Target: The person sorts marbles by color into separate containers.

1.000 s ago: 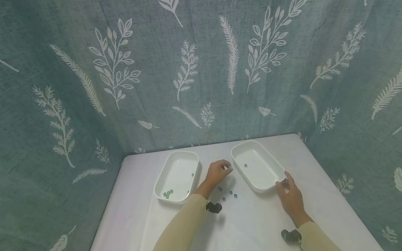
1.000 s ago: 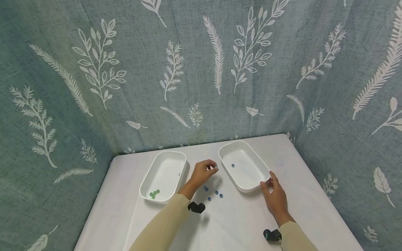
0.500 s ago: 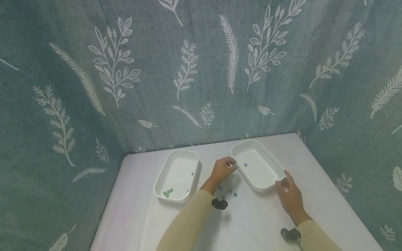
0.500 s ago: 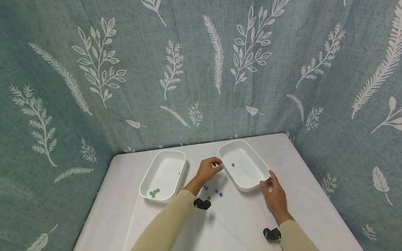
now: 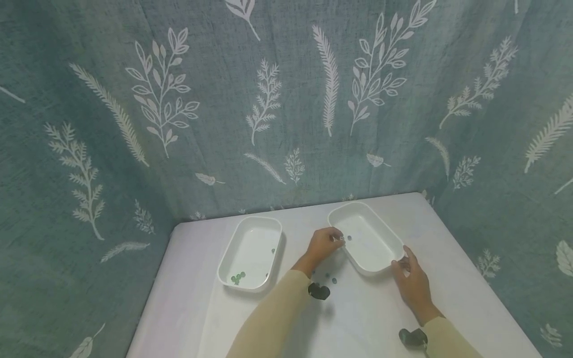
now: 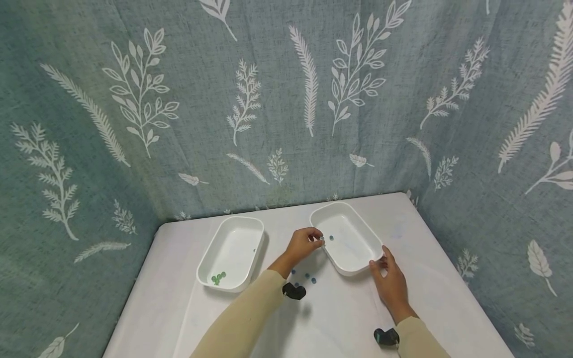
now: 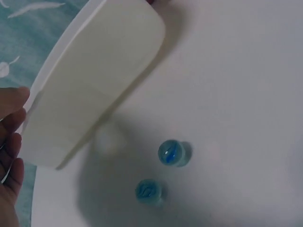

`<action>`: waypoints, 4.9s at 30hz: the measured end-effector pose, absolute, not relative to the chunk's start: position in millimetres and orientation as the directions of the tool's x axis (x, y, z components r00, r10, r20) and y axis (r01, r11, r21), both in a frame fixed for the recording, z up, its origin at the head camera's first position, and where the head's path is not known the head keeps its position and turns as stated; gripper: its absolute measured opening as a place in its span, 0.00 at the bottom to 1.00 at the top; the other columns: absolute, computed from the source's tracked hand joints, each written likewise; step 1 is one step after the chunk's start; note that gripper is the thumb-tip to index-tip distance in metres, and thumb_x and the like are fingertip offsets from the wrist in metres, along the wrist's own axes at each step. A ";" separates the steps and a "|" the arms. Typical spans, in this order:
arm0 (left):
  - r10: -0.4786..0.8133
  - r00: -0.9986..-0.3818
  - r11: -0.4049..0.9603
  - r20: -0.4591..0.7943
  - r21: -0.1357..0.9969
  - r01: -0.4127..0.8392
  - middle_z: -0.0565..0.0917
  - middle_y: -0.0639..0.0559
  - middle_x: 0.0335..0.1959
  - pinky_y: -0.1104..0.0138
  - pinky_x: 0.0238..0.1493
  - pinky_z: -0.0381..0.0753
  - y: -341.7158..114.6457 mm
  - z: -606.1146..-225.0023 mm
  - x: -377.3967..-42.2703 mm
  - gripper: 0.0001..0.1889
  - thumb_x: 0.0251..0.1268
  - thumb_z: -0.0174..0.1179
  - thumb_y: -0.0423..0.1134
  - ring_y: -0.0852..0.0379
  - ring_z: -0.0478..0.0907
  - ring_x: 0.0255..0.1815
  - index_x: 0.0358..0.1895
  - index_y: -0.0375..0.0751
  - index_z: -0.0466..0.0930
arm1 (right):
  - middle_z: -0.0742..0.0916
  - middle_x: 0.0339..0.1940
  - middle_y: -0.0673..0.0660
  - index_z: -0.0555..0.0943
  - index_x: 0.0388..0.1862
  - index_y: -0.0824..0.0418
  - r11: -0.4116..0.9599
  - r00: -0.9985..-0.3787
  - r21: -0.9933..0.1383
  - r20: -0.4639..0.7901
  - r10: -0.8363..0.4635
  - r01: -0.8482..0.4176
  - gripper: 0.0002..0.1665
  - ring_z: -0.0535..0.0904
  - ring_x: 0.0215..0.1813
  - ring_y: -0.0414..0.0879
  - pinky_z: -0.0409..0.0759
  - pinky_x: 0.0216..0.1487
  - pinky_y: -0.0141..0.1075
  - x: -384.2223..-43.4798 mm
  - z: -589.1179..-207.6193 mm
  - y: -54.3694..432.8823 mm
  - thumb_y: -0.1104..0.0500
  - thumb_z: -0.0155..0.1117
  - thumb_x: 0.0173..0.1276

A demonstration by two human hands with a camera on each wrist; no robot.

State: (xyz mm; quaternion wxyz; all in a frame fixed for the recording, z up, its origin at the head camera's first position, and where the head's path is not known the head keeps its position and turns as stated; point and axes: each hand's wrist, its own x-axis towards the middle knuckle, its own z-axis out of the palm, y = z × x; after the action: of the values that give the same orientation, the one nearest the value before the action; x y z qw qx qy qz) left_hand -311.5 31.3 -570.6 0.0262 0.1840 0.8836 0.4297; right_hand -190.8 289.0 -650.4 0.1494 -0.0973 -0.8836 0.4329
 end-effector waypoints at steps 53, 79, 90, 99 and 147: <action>0.280 -0.955 0.576 0.095 0.779 0.247 0.82 0.62 0.36 0.66 0.38 0.79 -0.5 -578.6 -311.7 0.08 0.62 0.66 0.47 0.62 0.76 0.37 0.42 0.51 0.85 | 0.77 0.61 0.69 0.47 0.80 0.51 0.621 -0.936 -0.779 0.148 0.321 0.089 0.43 0.69 0.64 0.68 0.62 0.61 0.68 -191.1 -651.4 296.2 0.37 0.47 0.75; 0.279 -0.958 0.656 0.067 0.715 0.241 0.82 0.61 0.34 0.65 0.39 0.79 -69.1 -609.7 -270.7 0.10 0.63 0.63 0.47 0.62 0.77 0.35 0.45 0.51 0.84 | 0.74 0.65 0.70 0.46 0.80 0.51 0.606 -0.944 -0.791 0.133 0.303 0.083 0.43 0.67 0.66 0.69 0.61 0.60 0.70 -189.0 -646.3 289.6 0.37 0.46 0.75; 0.291 -0.956 0.666 0.030 0.712 0.225 0.84 0.60 0.41 0.57 0.52 0.79 -79.0 -627.6 -261.7 0.14 0.65 0.61 0.47 0.57 0.80 0.46 0.52 0.53 0.82 | 0.74 0.66 0.69 0.46 0.80 0.50 0.606 -0.940 -0.791 0.138 0.313 0.086 0.44 0.67 0.66 0.68 0.62 0.61 0.68 -189.1 -650.8 288.4 0.36 0.46 0.74; 0.266 -0.964 0.683 0.031 0.699 0.211 0.83 0.62 0.44 0.59 0.55 0.78 -76.7 -638.2 -261.6 0.14 0.63 0.63 0.46 0.59 0.79 0.50 0.52 0.58 0.83 | 0.75 0.65 0.68 0.46 0.80 0.50 0.611 -0.938 -0.785 0.132 0.321 0.099 0.43 0.68 0.66 0.67 0.62 0.61 0.68 -190.8 -651.0 288.4 0.36 0.46 0.75; 0.155 -0.986 0.562 0.068 0.815 0.145 0.80 0.62 0.33 0.66 0.36 0.76 -63.0 -617.1 -268.0 0.09 0.60 0.65 0.45 0.62 0.74 0.34 0.43 0.51 0.84 | 0.74 0.65 0.69 0.46 0.80 0.51 0.605 -0.941 -0.792 0.139 0.308 0.081 0.43 0.69 0.64 0.68 0.63 0.60 0.69 -191.4 -649.5 289.6 0.37 0.47 0.75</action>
State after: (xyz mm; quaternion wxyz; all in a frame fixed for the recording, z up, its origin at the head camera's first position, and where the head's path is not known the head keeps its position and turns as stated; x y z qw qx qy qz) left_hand -268.0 -63.0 -617.1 0.0055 0.0848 0.8836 0.4605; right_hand -191.4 289.6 -649.5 0.1316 -0.1098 -0.8861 0.4307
